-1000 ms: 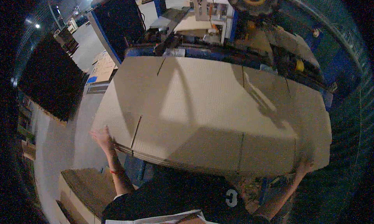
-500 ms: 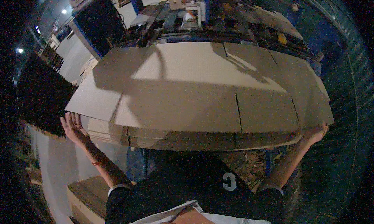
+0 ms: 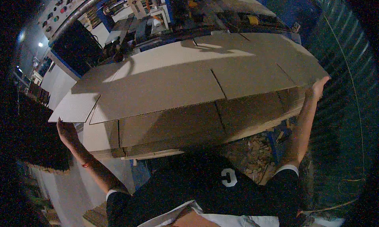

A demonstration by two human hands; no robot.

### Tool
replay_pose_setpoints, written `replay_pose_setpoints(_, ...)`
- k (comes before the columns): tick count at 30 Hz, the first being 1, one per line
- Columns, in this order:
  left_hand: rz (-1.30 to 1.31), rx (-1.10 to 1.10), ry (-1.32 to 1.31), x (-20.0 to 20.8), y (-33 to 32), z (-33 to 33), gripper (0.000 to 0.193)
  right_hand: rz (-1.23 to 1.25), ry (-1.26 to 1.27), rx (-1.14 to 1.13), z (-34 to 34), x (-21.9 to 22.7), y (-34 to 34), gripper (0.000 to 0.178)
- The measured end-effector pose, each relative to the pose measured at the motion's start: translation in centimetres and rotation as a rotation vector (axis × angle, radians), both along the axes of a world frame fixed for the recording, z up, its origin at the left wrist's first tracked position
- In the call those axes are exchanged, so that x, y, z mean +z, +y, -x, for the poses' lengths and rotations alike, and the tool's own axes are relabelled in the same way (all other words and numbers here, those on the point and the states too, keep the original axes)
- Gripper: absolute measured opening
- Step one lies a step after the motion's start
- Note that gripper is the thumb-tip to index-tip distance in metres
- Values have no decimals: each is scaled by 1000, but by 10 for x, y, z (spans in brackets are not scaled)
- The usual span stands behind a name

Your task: The person repeatedly picks up flat cardboard sheets from a nearby stack and places them onto a conveyor-fed machine. They align each sheet with both hands before releasing it onto the moving surface. The process continues with multiple sheets throughout the clip.

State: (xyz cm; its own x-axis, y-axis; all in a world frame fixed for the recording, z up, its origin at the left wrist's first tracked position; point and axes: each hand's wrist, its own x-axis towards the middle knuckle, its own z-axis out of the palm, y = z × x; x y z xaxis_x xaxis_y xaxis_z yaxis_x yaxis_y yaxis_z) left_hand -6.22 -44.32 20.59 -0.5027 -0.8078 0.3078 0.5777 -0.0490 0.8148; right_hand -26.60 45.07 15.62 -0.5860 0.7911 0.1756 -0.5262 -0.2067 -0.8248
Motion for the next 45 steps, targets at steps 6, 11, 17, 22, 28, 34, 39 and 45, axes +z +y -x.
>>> replay_pose_setpoints(6, -206, 8, -159, -6, 10, 5, 28, -263, -184, 6, -43, 52, -73, 47)
replay_pose_setpoints(11, 690, 188, -504, -45, 71, -39, 34, -934, -378, -220, -141, 11, -171, 39)
replay_pose_setpoints(17, 1056, -401, -588, -66, 191, -41, 43, -1722, -61, 541, -175, -27, -243, 26)
replay_pose_setpoints(22, 1820, -424, -684, -57, 224, -10, 40, -1899, -23, 651, -150, -14, -249, 31)
replay_pose_setpoints(28, 1753, -433, -676, -55, 215, -3, 49, -1963, -121, 897, -124, -15, -240, 51)
replay_pose_setpoints(34, 1751, -400, -649, -54, 204, 38, 49, -2018, -151, 836, -58, -12, -268, 61)
replay_pose_setpoints(39, 1732, -372, -576, -60, 207, 60, 51, -1934, -180, 788, -16, -18, -276, 67)
replay_pose_setpoints(45, 1622, -287, -448, -62, 193, 116, 61, -2013, -154, 693, 24, -17, -290, 65)
